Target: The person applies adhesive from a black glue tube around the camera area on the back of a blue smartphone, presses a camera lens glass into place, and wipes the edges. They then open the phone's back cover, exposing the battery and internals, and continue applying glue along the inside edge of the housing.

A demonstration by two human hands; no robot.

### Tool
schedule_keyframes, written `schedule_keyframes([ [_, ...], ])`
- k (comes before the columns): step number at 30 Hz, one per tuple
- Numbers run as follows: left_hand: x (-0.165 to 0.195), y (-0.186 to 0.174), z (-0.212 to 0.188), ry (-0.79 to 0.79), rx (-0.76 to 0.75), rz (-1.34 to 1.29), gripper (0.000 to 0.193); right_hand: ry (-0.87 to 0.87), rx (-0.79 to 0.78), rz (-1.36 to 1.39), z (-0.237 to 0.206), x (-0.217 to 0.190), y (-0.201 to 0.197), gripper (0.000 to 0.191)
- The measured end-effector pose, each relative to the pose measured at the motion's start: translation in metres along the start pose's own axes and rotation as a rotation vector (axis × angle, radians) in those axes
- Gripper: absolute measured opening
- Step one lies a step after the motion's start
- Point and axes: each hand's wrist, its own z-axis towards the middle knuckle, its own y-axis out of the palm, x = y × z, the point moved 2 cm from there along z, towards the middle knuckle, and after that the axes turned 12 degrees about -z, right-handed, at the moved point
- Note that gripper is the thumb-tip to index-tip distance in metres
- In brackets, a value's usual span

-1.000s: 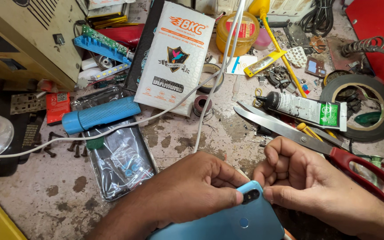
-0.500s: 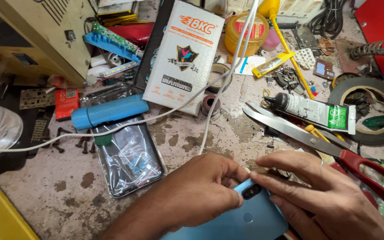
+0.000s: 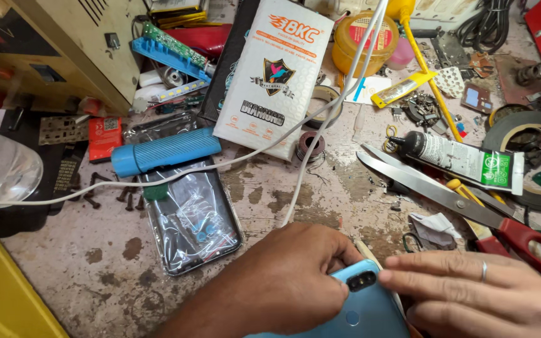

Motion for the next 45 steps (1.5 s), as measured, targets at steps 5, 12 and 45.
schedule_keyframes([
  [5, 0.006, 0.0, -0.005, 0.016, 0.005, 0.001, 0.045, 0.035, 0.008, 0.042, -0.017, 0.002, 0.014, 0.038],
  [12, 0.014, -0.003, -0.006, -0.028, -0.015, 0.075, 0.05, -0.037, 0.026, 0.054, -0.015, 0.006, 0.016, 0.03],
  [45, 0.002, -0.005, 0.005, 0.012, -0.081, 0.022, 0.042, 0.016, 0.0, -0.195, -0.034, -0.01, 0.026, 0.037],
])
